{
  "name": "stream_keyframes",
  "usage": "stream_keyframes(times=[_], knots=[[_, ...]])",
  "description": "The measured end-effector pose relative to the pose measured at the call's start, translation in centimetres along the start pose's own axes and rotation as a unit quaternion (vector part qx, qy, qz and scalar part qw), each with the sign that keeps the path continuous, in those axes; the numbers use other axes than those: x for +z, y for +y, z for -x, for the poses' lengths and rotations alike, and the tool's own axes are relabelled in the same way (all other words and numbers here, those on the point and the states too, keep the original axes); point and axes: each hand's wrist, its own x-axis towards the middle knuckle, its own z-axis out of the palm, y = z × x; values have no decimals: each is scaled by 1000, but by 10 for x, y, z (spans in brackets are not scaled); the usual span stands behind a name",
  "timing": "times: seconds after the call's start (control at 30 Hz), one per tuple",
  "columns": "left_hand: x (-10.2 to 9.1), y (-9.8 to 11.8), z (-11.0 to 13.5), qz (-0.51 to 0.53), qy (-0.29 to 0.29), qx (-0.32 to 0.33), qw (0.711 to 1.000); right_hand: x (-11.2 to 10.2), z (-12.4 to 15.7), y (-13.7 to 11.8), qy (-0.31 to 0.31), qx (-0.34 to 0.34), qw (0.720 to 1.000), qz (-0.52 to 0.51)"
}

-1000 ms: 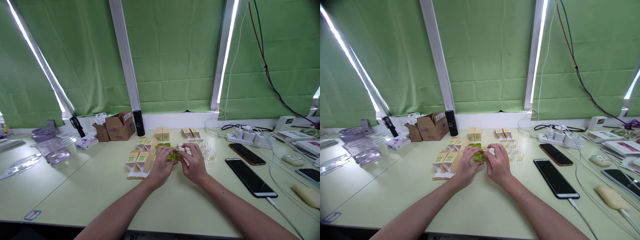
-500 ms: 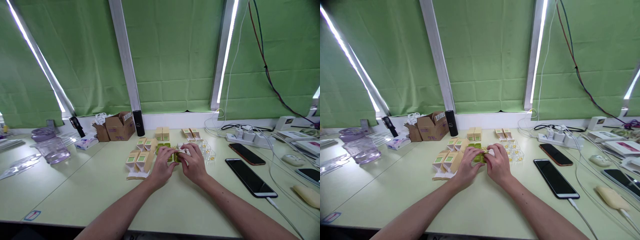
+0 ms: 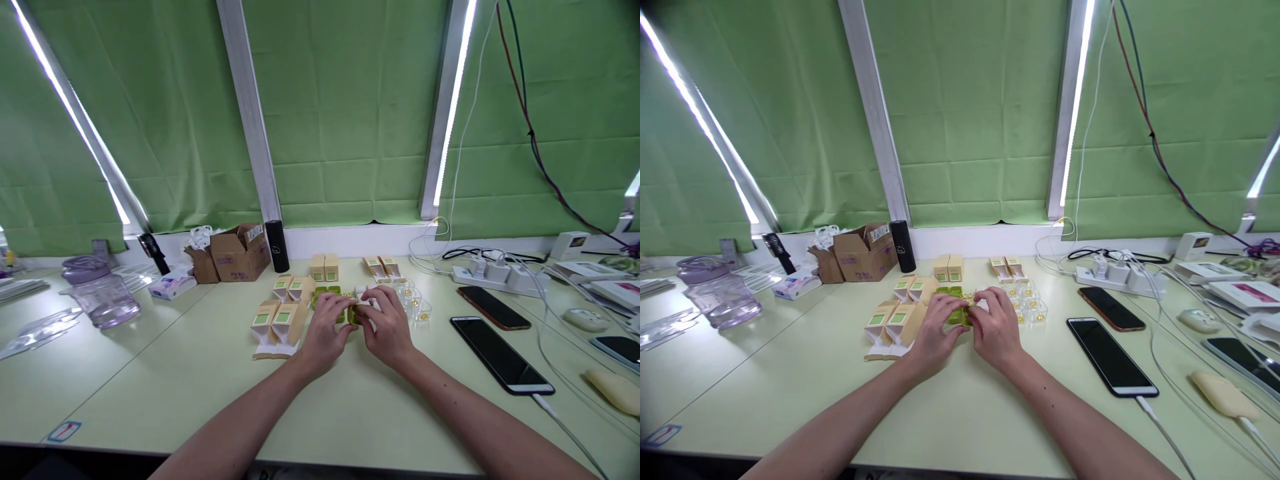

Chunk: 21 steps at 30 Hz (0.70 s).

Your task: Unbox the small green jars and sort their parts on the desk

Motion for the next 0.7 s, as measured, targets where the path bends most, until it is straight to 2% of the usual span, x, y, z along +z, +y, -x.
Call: stream_keyframes(times=[0.7], knots=[[1, 0, 1, -17, 7, 19, 1000, 0, 0, 0, -3, 1, 1000, 5]])
